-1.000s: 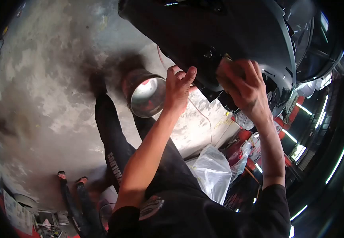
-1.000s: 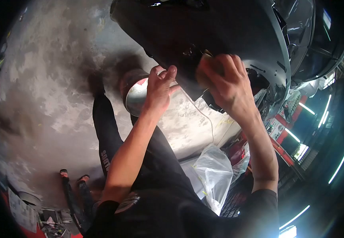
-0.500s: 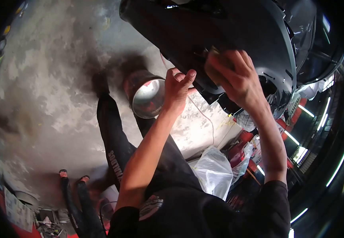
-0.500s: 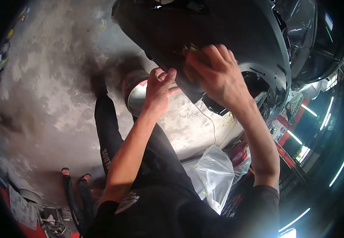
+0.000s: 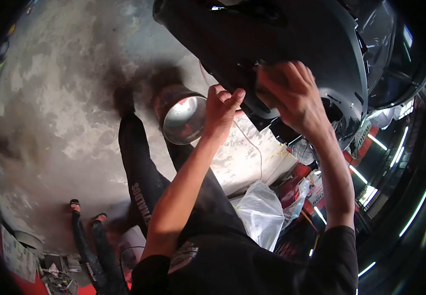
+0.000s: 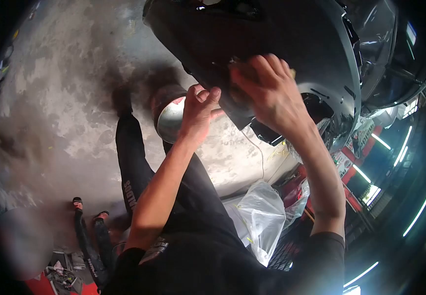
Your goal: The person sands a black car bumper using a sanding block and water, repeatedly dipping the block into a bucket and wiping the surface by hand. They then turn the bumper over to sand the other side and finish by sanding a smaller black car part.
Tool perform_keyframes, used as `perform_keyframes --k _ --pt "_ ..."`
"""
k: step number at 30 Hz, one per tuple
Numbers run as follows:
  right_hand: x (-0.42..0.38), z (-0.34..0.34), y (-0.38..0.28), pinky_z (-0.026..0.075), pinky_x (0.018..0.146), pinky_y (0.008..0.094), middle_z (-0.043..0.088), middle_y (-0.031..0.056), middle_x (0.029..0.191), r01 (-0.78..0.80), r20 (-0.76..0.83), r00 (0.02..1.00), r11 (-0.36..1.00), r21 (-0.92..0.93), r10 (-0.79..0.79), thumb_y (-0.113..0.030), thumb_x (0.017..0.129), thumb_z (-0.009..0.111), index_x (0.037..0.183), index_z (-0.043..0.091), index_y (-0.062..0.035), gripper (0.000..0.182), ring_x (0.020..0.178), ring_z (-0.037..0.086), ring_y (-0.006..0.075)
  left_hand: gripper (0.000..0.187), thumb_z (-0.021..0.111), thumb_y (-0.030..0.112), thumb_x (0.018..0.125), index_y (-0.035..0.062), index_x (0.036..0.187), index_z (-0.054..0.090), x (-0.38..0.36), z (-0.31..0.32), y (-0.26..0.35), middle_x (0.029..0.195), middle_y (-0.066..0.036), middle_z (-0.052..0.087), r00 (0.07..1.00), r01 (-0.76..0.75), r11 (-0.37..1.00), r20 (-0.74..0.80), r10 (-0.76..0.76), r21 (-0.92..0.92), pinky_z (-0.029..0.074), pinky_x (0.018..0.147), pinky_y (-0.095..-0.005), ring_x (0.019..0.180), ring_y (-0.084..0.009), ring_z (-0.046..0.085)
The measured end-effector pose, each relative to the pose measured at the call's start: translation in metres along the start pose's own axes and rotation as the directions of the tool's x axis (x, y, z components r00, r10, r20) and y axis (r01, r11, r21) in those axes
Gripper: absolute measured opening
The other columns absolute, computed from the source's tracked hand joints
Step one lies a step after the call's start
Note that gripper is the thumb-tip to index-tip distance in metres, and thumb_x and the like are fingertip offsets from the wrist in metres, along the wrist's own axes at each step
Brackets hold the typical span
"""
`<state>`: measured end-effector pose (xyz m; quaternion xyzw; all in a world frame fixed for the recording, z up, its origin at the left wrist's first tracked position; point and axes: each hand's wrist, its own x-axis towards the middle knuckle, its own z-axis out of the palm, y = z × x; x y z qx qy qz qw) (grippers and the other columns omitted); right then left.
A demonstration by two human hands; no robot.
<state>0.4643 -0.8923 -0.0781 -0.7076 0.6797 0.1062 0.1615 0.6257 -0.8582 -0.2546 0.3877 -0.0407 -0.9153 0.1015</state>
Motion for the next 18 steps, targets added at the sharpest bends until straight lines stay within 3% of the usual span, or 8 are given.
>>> perform_keyframes --k 3,6,9,17,18 --pt "0.000 0.000 0.003 0.052 0.090 0.0451 0.064 0.0116 0.113 0.038 -0.021 0.999 0.999 0.011 -0.038 -0.005 0.076 0.077 0.118 0.081 -0.0125 0.043 0.104 0.063 0.0328 0.084 0.089 0.047 0.094 -0.0012 0.143 0.042 0.003 -0.002 0.004 0.140 -0.018 0.059 0.999 0.014 1.000 0.044 -0.013 -0.016 0.057 0.106 -0.0609 0.130 -0.0301 0.063" --pt "-0.024 -0.020 0.003 0.051 0.093 0.0451 0.064 0.0102 0.115 -0.028 0.103 0.994 1.000 0.010 0.027 -0.005 0.078 0.076 0.117 0.081 -0.0129 0.040 0.108 0.063 0.0320 0.081 0.088 0.046 0.095 -0.0011 0.143 0.043 0.004 -0.004 0.003 0.138 -0.017 0.061 0.999 0.004 1.000 0.043 -0.003 -0.017 0.057 0.106 -0.0611 0.129 -0.0297 0.064" --pt "-0.003 -0.005 0.006 0.051 0.093 0.0449 0.065 0.0090 0.118 0.037 0.041 0.998 0.999 0.035 -0.038 -0.002 0.076 0.076 0.117 0.081 -0.0132 0.042 0.109 0.063 0.0317 0.081 0.088 0.046 0.095 -0.0009 0.143 0.043 0.003 0.000 -0.002 0.135 -0.016 0.062 1.000 -0.013 1.000 -0.009 0.014 0.014 0.058 0.105 -0.0606 0.127 -0.0294 0.065" --pt "-0.014 -0.022 0.010 0.050 0.090 0.0444 0.066 0.0083 0.119 0.054 0.126 0.991 0.999 0.005 -0.054 -0.003 0.073 0.076 0.117 0.080 -0.0144 0.045 0.111 0.063 0.0312 0.081 0.086 0.046 0.096 -0.0014 0.145 0.042 -0.003 0.003 0.008 0.137 -0.017 0.062 1.000 -0.009 1.000 0.015 0.009 0.005 0.058 0.104 -0.0577 0.126 -0.0289 0.065" --pt "-0.002 -0.011 0.010 0.051 0.089 0.0440 0.067 0.0075 0.118 0.074 0.070 0.995 0.997 0.008 -0.075 -0.004 0.073 0.077 0.117 0.080 -0.0142 0.045 0.110 0.063 0.0305 0.081 0.086 0.046 0.096 -0.0016 0.146 0.042 -0.004 0.005 0.008 0.138 -0.018 0.061 1.000 -0.008 1.000 0.007 0.008 0.014 0.058 0.104 -0.0576 0.126 -0.0287 0.065"
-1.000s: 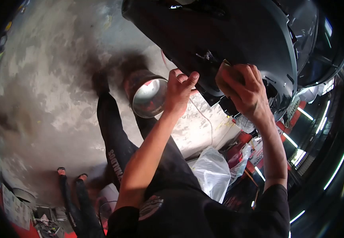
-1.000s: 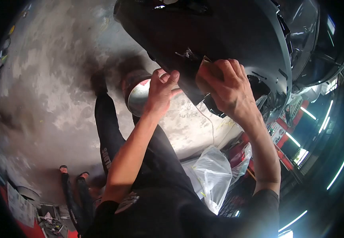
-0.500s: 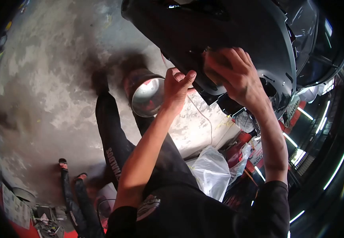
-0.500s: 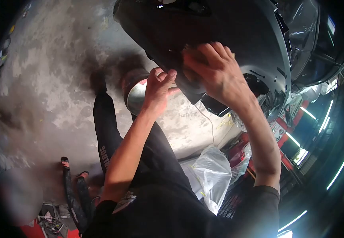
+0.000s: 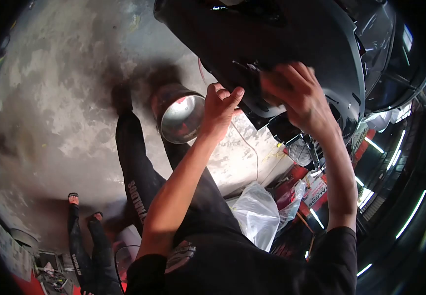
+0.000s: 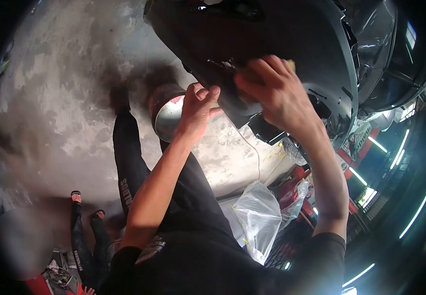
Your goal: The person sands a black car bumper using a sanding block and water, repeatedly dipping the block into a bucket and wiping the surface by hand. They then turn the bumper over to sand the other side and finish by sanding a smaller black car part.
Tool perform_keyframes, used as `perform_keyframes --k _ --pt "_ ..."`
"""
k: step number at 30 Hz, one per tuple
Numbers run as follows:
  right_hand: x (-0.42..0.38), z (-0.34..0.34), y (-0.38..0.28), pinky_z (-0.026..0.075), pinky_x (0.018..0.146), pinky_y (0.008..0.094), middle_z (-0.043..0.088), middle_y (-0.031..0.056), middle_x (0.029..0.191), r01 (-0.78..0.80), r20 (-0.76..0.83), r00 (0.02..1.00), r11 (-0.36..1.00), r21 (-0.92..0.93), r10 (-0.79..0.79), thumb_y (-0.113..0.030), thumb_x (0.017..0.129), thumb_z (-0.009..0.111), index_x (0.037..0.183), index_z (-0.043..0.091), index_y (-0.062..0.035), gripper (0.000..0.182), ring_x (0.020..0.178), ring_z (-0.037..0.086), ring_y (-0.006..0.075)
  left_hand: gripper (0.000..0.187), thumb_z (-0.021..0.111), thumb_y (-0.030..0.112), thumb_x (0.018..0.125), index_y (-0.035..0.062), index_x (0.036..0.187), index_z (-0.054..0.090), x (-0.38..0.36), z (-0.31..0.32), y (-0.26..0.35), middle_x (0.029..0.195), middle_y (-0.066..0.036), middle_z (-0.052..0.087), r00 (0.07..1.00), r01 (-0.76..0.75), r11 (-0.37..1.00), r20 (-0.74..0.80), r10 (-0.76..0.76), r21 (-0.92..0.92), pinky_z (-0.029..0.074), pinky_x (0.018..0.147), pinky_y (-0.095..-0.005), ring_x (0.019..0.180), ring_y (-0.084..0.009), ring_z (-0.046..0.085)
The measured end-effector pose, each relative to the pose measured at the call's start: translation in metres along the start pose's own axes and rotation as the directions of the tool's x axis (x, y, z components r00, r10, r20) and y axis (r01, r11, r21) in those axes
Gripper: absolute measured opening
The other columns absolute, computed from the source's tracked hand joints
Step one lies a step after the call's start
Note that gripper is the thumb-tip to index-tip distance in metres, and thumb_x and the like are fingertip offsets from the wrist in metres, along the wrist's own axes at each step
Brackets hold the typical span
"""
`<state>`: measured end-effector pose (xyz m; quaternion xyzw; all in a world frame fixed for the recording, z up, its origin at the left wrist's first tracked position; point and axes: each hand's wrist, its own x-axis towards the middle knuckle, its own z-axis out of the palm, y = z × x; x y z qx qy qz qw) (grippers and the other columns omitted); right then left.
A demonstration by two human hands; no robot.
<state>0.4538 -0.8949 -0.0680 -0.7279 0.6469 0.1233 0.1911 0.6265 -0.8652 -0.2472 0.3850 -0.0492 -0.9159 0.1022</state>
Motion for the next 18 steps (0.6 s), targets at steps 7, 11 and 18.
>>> perform_keyframes --k 7,11,18 --pt "-0.013 -0.012 0.008 0.053 0.093 0.0427 0.068 0.0058 0.122 0.040 0.063 0.997 0.998 0.038 -0.043 -0.005 0.071 0.079 0.115 0.081 -0.0138 0.044 0.113 0.064 0.0287 0.086 0.086 0.048 0.096 -0.0021 0.149 0.040 0.007 -0.009 -0.003 0.146 -0.020 0.056 0.999 0.034 0.999 0.028 -0.034 0.012 0.057 0.106 -0.0593 0.134 -0.0300 0.060" --pt "0.021 0.011 0.006 0.053 0.095 0.0428 0.068 0.0066 0.121 0.082 -0.018 0.997 0.994 0.067 -0.081 -0.002 0.071 0.078 0.115 0.081 -0.0129 0.045 0.113 0.064 0.0282 0.086 0.086 0.048 0.096 -0.0025 0.148 0.041 0.005 -0.002 -0.002 0.145 -0.020 0.056 1.000 0.021 1.000 0.002 -0.021 0.019 0.057 0.104 -0.0584 0.134 -0.0296 0.060" --pt "-0.003 -0.006 0.008 0.053 0.094 0.0431 0.067 0.0062 0.118 0.074 0.048 0.996 0.997 0.033 -0.075 0.000 0.072 0.079 0.113 0.079 -0.0129 0.042 0.113 0.063 0.0300 0.087 0.088 0.048 0.094 -0.0028 0.147 0.041 0.007 -0.007 -0.005 0.145 -0.020 0.057 1.000 0.025 0.999 0.012 -0.025 0.035 0.058 0.103 -0.0568 0.132 -0.0282 0.061"
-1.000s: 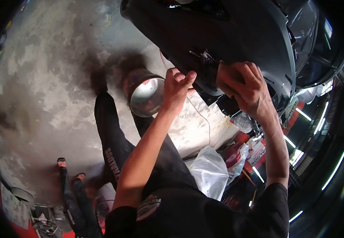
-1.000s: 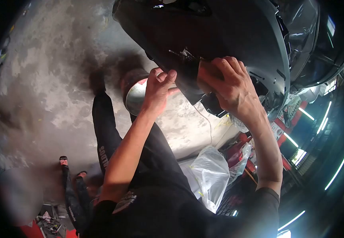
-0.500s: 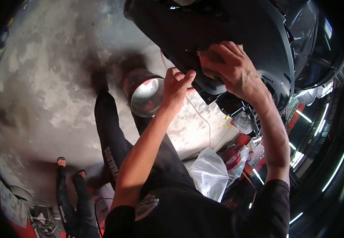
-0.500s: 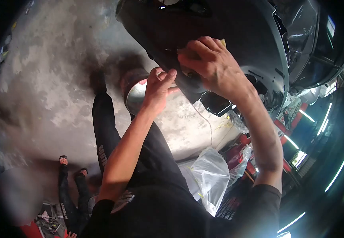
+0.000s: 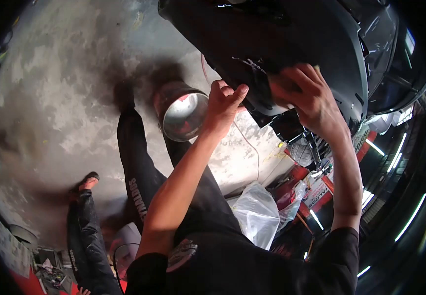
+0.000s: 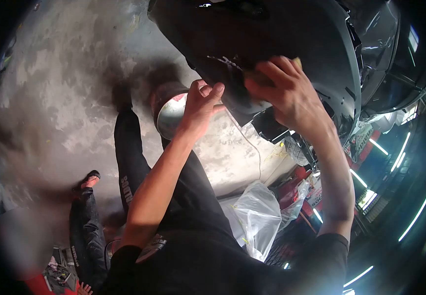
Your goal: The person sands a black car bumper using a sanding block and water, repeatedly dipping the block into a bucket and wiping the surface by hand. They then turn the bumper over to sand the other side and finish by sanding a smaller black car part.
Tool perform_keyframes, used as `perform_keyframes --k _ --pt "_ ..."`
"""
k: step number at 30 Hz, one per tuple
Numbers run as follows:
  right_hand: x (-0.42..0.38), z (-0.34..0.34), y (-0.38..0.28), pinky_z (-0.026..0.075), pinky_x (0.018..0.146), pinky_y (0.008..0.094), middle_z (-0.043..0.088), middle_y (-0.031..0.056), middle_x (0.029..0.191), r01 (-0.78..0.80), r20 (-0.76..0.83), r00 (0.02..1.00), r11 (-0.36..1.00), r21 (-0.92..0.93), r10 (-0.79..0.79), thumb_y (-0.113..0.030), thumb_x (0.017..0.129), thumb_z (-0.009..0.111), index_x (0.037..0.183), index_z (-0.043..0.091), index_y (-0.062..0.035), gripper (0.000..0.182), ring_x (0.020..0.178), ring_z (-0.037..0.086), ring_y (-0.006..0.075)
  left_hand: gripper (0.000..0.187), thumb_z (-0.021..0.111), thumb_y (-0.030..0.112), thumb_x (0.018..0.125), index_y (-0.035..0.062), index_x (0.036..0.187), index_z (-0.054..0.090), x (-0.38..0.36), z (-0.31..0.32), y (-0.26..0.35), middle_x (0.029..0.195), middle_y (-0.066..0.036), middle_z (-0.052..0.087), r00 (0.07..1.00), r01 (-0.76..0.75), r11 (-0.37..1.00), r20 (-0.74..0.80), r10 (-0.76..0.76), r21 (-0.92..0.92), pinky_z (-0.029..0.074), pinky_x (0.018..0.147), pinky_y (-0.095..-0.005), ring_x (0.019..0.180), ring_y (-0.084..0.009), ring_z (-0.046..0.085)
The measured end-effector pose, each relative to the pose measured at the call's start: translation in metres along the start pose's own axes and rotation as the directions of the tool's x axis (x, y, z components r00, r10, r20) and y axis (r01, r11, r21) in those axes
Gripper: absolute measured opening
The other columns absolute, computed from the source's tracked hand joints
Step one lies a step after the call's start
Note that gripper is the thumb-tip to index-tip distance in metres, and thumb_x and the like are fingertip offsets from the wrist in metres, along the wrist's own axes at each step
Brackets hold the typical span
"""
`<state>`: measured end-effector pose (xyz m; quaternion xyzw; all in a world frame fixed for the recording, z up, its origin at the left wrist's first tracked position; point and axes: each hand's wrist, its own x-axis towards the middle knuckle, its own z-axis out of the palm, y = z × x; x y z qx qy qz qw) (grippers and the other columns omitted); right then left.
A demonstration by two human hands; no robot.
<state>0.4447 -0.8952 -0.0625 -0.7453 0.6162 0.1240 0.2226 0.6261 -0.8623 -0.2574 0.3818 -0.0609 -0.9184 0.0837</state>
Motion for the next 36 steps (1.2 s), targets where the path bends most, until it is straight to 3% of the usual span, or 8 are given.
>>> perform_keyframes --k 9,14,17,21,23,27,33,36 --pt "-0.011 -0.005 0.004 0.049 0.088 0.0411 0.068 0.0054 0.124 -0.021 0.040 0.999 1.000 -0.006 0.021 0.002 0.069 0.077 0.112 0.081 -0.0136 0.046 0.116 0.063 0.0272 0.084 0.087 0.046 0.095 -0.0034 0.145 0.041 0.002 -0.002 -0.003 0.138 -0.018 0.059 1.000 -0.017 1.000 0.014 0.017 -0.015 0.060 0.102 -0.0556 0.128 -0.0270 0.063" --pt "0.019 0.012 0.006 0.049 0.088 0.0410 0.067 0.0049 0.122 0.047 -0.084 0.996 0.998 0.051 -0.043 0.000 0.069 0.077 0.113 0.080 -0.0157 0.046 0.115 0.062 0.0279 0.084 0.087 0.046 0.096 -0.0034 0.145 0.040 0.001 0.000 0.003 0.137 -0.018 0.060 1.000 -0.004 1.000 0.003 0.004 -0.004 0.060 0.101 -0.0565 0.128 -0.0273 0.062" --pt "-0.007 -0.005 0.004 0.049 0.088 0.0410 0.067 0.0052 0.121 -0.019 0.069 0.997 1.000 0.008 0.018 0.001 0.069 0.077 0.112 0.080 -0.0160 0.046 0.115 0.063 0.0283 0.082 0.086 0.045 0.097 -0.0027 0.145 0.040 0.001 0.000 0.002 0.137 -0.018 0.060 1.000 0.001 1.000 0.003 -0.001 -0.013 0.060 0.101 -0.0563 0.127 -0.0270 0.062" --pt "0.012 0.006 -0.001 0.050 0.088 0.0422 0.067 0.0053 0.120 -0.048 -0.006 0.999 0.997 -0.053 0.048 0.001 0.070 0.077 0.111 0.080 -0.0151 0.044 0.113 0.063 0.0287 0.079 0.086 0.044 0.097 -0.0010 0.145 0.042 -0.001 0.003 0.002 0.136 -0.017 0.060 1.000 -0.014 0.999 0.023 0.015 -0.045 0.061 0.100 -0.0551 0.126 -0.0260 0.062" --pt "0.023 0.009 0.000 0.051 0.089 0.0433 0.067 0.0052 0.120 -0.023 -0.063 0.998 0.999 0.033 0.025 0.000 0.070 0.078 0.109 0.081 -0.0145 0.042 0.113 0.063 0.0282 0.079 0.086 0.045 0.097 -0.0004 0.144 0.043 0.000 0.000 0.006 0.135 -0.015 0.061 1.000 -0.008 1.000 0.022 0.008 -0.020 0.061 0.099 -0.0546 0.125 -0.0250 0.062" --pt "-0.013 -0.011 -0.004 0.054 0.094 0.0444 0.068 0.0062 0.121 -0.079 0.042 0.996 0.997 0.007 0.078 -0.001 0.073 0.078 0.109 0.081 -0.0136 0.038 0.112 0.063 0.0300 0.072 0.085 0.043 0.098 0.0017 0.141 0.046 0.003 -0.003 0.002 0.131 -0.011 0.063 1.000 -0.005 1.000 0.020 0.006 -0.021 0.061 0.098 -0.0531 0.121 -0.0226 0.064" --pt "0.023 0.008 -0.001 0.050 0.090 0.0431 0.068 0.0057 0.118 -0.036 -0.092 0.995 0.999 0.040 0.039 0.005 0.066 0.075 0.109 0.081 -0.0147 0.047 0.113 0.064 0.0293 0.071 0.086 0.044 0.098 0.0022 0.139 0.046 0.003 -0.002 0.002 0.128 -0.011 0.063 1.000 -0.005 1.000 0.029 0.005 0.001 0.061 0.098 -0.0528 0.117 -0.0220 0.066" --pt "-0.006 -0.010 -0.002 0.048 0.088 0.0427 0.068 0.0055 0.119 -0.050 0.048 0.998 0.999 -0.003 0.050 0.004 0.067 0.075 0.110 0.080 -0.0152 0.048 0.113 0.064 0.0291 0.071 0.085 0.043 0.098 0.0013 0.140 0.045 0.002 -0.004 0.003 0.127 -0.010 0.063 0.999 -0.010 1.000 0.049 0.010 -0.003 0.061 0.099 -0.0534 0.116 -0.0216 0.066"
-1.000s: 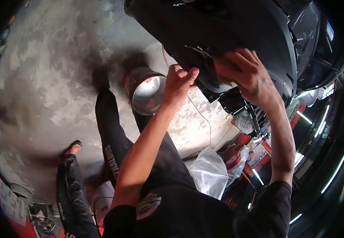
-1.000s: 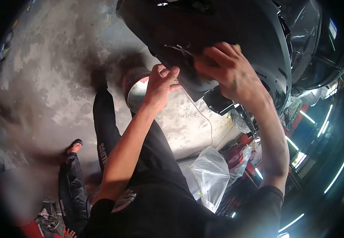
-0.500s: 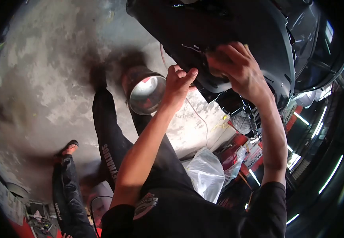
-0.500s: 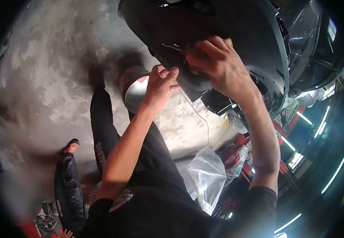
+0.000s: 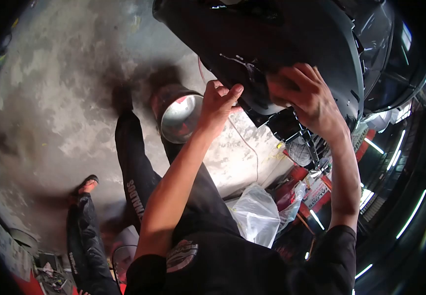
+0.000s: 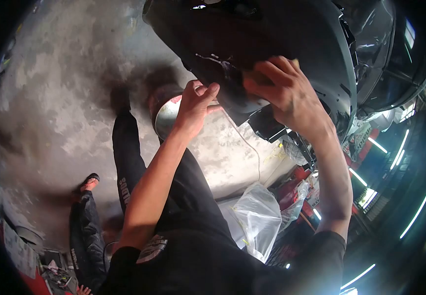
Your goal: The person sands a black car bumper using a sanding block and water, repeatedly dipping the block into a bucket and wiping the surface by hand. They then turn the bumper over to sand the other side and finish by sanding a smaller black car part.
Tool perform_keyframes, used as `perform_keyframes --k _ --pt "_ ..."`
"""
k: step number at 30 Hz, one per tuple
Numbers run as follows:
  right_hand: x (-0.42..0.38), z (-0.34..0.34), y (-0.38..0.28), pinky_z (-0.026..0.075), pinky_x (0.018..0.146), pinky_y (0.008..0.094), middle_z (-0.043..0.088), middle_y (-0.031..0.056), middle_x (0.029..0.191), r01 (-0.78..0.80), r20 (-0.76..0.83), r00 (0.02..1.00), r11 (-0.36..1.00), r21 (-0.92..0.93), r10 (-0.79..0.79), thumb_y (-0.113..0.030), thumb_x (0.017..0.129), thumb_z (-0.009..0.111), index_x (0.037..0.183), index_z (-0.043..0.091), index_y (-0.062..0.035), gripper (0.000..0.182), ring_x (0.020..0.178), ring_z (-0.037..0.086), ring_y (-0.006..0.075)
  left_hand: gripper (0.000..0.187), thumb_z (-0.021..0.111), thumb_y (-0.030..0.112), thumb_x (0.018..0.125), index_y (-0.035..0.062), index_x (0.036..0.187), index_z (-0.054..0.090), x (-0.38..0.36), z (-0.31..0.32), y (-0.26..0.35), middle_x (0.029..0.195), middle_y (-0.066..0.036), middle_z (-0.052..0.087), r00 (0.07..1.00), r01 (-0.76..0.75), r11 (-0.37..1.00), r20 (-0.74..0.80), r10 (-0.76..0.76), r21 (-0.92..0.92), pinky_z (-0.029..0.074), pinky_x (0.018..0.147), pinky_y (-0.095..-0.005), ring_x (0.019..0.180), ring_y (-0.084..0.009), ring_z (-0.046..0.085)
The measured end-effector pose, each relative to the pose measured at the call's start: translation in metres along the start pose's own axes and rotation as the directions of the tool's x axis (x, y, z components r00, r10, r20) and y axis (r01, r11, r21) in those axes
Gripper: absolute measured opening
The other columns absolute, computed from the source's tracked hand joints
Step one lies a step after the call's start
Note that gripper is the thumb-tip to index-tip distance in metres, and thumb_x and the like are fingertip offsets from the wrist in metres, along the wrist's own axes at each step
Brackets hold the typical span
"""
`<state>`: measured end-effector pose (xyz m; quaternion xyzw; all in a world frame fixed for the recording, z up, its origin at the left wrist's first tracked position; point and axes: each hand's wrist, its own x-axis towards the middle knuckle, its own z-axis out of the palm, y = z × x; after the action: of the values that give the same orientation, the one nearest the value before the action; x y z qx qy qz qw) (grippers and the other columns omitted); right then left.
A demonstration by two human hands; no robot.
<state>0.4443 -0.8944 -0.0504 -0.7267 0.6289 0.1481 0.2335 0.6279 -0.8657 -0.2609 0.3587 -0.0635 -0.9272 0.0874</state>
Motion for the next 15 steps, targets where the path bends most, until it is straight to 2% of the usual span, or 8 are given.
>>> perform_keyframes --k 3,5,8,11,13,15 --pt "0.006 0.006 -0.003 0.048 0.088 0.0431 0.068 0.0051 0.119 0.012 -0.063 0.998 0.999 -0.039 -0.014 0.003 0.068 0.075 0.112 0.080 -0.0150 0.048 0.112 0.064 0.0289 0.072 0.085 0.042 0.099 0.0001 0.141 0.044 0.000 0.002 -0.008 0.128 -0.011 0.062 0.999 -0.012 1.000 -0.036 0.012 -0.002 0.061 0.100 -0.0540 0.116 -0.0215 0.065" --pt "0.031 0.023 0.001 0.049 0.088 0.0427 0.068 0.0050 0.119 0.041 -0.121 0.992 0.999 0.026 -0.038 -0.002 0.070 0.077 0.113 0.082 -0.0138 0.044 0.112 0.063 0.0282 0.073 0.085 0.043 0.099 -0.0003 0.141 0.043 -0.002 0.004 -0.002 0.128 -0.011 0.062 1.000 -0.002 1.000 -0.013 0.002 -0.010 0.061 0.100 -0.0543 0.116 -0.0214 0.065" --pt "0.021 0.015 0.001 0.050 0.090 0.0429 0.068 0.0050 0.119 0.045 -0.107 0.993 0.998 0.035 -0.041 -0.004 0.070 0.078 0.111 0.082 -0.0135 0.043 0.112 0.063 0.0277 0.074 0.085 0.043 0.099 -0.0004 0.141 0.043 -0.003 0.006 0.004 0.127 -0.011 0.062 1.000 0.004 1.000 -0.016 -0.004 -0.011 0.061 0.100 -0.0546 0.116 -0.0212 0.065" --pt "0.003 0.006 0.002 0.051 0.091 0.0442 0.067 0.0051 0.119 0.025 -0.005 1.000 1.000 -0.013 -0.025 -0.005 0.072 0.079 0.111 0.081 -0.0136 0.040 0.113 0.063 0.0276 0.072 0.084 0.042 0.099 -0.0003 0.141 0.043 -0.002 0.004 0.000 0.127 -0.011 0.062 0.999 -0.009 1.000 -0.050 0.009 -0.005 0.061 0.100 -0.0547 0.116 -0.0213 0.065" --pt "0.018 0.010 -0.004 0.051 0.092 0.0436 0.067 0.0044 0.120 0.014 -0.065 0.998 0.998 -0.064 -0.018 -0.004 0.074 0.079 0.110 0.080 -0.0149 0.038 0.114 0.063 0.0272 0.071 0.083 0.042 0.100 -0.0005 0.141 0.044 -0.002 0.007 0.000 0.127 -0.011 0.062 0.999 -0.018 1.000 -0.047 0.018 0.003 0.061 0.100 -0.0548 0.116 -0.0216 0.065" --pt "0.031 0.020 -0.002 0.050 0.093 0.0424 0.067 0.0032 0.120 -0.012 -0.101 0.995 1.000 -0.023 0.010 -0.003 0.076 0.079 0.110 0.080 -0.0161 0.037 0.115 0.062 0.0267 0.070 0.083 0.041 0.100 -0.0005 0.140 0.044 -0.002 0.008 0.001 0.126 -0.011 0.062 0.999 0.006 1.000 -0.040 -0.007 -0.007 0.061 0.100 -0.0551 0.117 -0.0217 0.065"
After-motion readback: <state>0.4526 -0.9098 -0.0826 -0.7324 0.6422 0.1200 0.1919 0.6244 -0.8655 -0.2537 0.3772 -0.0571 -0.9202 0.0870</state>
